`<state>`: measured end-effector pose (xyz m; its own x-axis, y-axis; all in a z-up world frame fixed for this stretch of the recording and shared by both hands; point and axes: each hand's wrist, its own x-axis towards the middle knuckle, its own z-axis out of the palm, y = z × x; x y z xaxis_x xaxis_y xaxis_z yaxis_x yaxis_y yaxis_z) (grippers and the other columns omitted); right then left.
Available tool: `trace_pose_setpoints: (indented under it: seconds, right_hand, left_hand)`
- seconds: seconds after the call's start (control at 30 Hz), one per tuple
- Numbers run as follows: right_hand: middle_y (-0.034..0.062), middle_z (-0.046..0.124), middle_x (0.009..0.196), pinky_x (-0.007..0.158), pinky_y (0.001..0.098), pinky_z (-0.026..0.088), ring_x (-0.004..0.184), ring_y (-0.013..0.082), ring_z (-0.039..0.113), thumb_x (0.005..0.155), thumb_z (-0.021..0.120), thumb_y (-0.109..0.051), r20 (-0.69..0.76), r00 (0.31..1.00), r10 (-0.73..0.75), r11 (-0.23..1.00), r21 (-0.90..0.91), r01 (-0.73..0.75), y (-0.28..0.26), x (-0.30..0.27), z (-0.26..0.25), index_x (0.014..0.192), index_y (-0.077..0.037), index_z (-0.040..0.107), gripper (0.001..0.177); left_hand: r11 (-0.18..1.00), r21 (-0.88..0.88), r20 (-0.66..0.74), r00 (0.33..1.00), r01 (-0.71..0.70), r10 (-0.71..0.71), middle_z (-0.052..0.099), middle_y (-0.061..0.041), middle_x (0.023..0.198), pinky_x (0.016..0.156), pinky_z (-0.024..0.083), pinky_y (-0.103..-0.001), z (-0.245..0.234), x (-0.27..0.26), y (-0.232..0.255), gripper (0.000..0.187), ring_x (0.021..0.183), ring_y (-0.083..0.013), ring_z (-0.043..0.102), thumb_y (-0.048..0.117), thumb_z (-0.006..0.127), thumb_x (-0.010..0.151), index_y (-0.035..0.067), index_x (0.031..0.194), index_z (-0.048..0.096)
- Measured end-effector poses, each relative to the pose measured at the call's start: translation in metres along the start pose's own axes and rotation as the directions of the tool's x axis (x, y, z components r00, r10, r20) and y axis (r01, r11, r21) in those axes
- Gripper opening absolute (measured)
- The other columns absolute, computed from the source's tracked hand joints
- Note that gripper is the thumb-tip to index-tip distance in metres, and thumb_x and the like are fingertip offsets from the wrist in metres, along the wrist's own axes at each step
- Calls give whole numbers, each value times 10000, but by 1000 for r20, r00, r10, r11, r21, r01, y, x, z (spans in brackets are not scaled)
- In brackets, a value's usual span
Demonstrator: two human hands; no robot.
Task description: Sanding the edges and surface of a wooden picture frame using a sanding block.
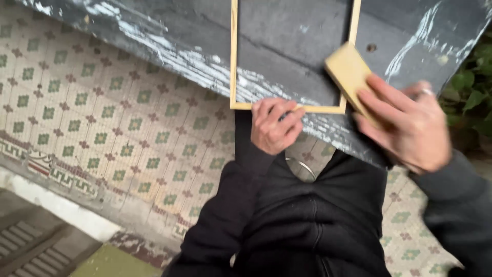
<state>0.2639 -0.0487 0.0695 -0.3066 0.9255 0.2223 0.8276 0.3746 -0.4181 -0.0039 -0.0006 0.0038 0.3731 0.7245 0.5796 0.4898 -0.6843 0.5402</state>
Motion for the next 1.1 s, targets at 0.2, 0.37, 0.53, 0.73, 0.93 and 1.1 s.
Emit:
trace_pose_setpoints:
  seconds: [0.2,0.37,0.53,0.73,0.93,1.1]
  right_hand:
    - [128,738,1322,686,338,458,693,194,587,853,817,-240,67,997,-47,997,-54,51,17,-15,-10,1222,-93,754,403]
    - [105,734,1297,707,330,487,708,191,604,851,810,-230,29,999,-39,997,-66,41,-5,-7,-5,1229,-100,760,403]
    - [71,714,1342,780,334,526,765,167,623,894,818,-270,59,997,-50,999,-10,51,5,-2,-7,1287,-147,734,420]
    - [97,736,1320,677,352,487,740,178,595,801,851,-257,82,991,-103,994,-36,106,21,-14,-4,1249,-126,753,477]
    - [73,739,1332,730,337,472,838,221,560,856,822,-260,57,998,-33,996,-75,37,2,-8,-14,1277,-111,737,454]
    - [65,705,1336,726,352,465,799,173,599,837,849,-260,108,993,-48,992,-107,60,-4,10,-5,1255,-128,756,449]
  left_hand:
    - [1000,1,8,1000,-29,29,671,-6,1150,976,442,-414,3,-6,-7,333,1077,-225,618,49,821,787,116,1104,745]
    - [1000,-13,41,999,-24,24,668,5,1152,972,436,-408,3,-10,-7,348,1084,-212,615,44,830,799,118,1130,753]
    - [1000,-11,29,1000,12,-11,667,-4,1157,979,439,-418,-1,-14,-4,351,1082,-214,624,51,823,783,123,1118,747]
    - [1000,14,37,999,-18,17,677,-11,1153,955,441,-412,3,-6,-12,349,1060,-224,617,47,812,786,114,1124,756]
    - [1000,-7,13,1000,-27,27,679,-1,1143,962,429,-416,8,-5,-8,331,1060,-210,622,36,807,770,118,1087,759]
    - [1000,1,71,997,-22,22,681,-7,1159,972,433,-406,-5,-2,-5,360,1078,-202,629,29,829,790,99,1135,757]
